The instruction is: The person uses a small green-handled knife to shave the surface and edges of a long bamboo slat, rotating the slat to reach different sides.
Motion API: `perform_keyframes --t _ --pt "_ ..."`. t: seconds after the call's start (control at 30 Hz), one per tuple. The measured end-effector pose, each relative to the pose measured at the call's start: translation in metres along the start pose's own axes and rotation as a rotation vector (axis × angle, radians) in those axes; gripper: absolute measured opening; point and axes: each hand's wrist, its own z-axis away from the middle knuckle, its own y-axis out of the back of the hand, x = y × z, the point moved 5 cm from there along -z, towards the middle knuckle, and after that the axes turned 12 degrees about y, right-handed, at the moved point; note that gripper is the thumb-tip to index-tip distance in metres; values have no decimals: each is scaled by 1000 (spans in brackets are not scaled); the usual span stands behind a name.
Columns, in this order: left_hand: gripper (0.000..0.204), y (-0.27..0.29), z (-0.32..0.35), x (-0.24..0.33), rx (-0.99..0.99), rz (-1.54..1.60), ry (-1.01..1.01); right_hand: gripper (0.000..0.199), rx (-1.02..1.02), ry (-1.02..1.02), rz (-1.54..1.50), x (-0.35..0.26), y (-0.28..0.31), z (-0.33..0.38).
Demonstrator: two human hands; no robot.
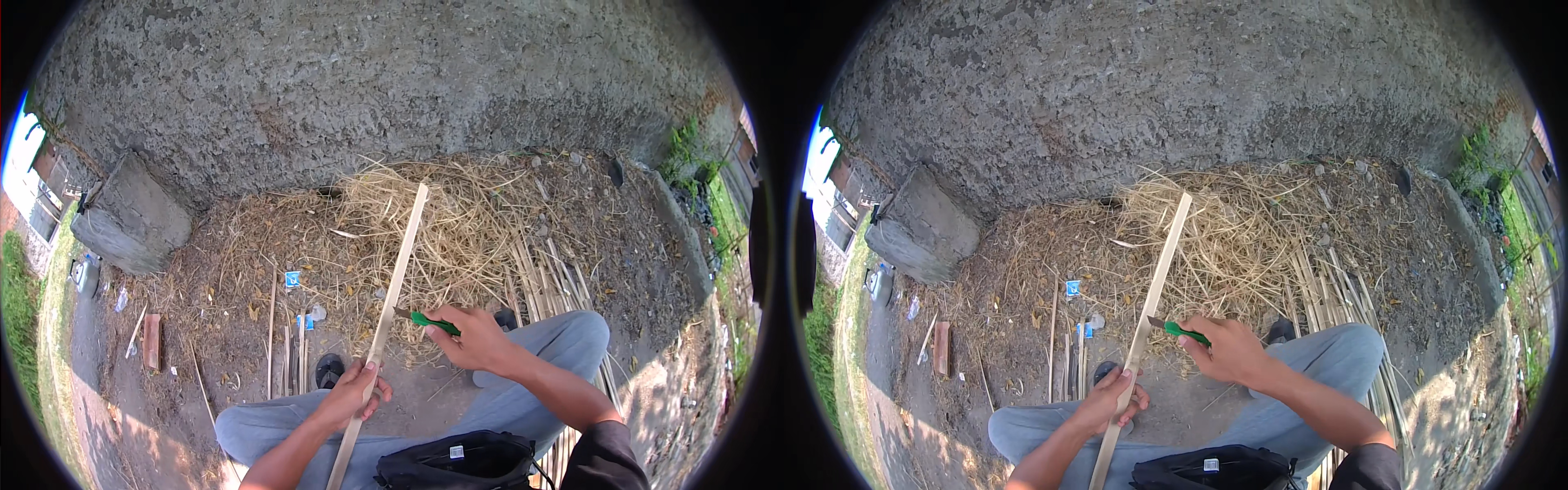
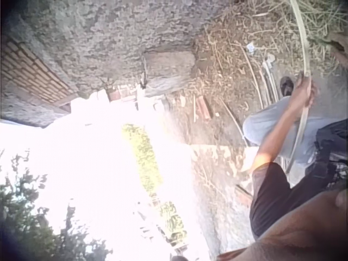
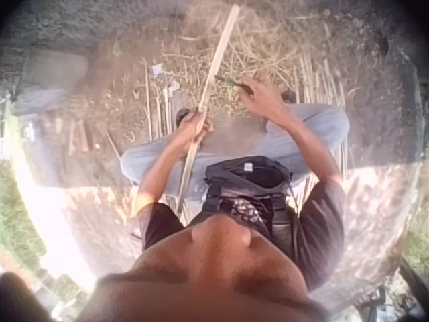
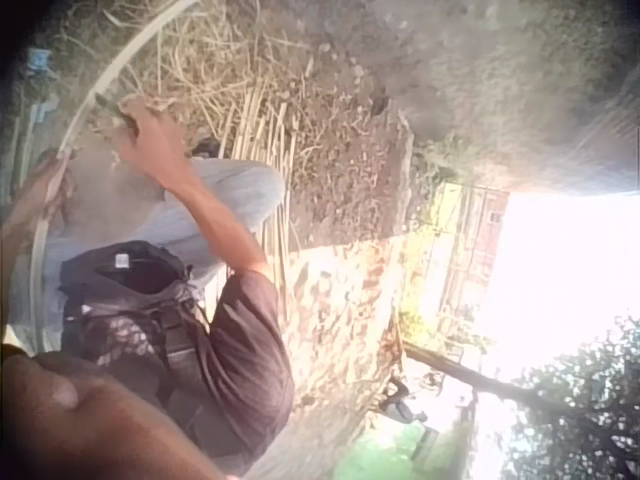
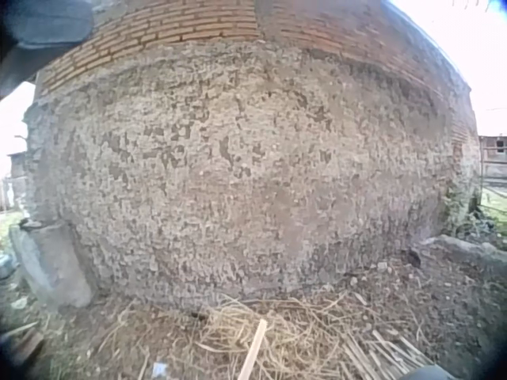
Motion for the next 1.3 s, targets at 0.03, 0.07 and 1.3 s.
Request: perform_keyframes --t 0.03,0.07,1.3 --pt "35 -1 0 2 31 7 -7 23 28 94 -14 2 -11 2" --pt "35 -1 -1 5 33 7 -12 22 41 114 -27 7 -20 3" --pt "35 -9 10 -9 63 196 -30 18 235 282 143 1 -44 12"
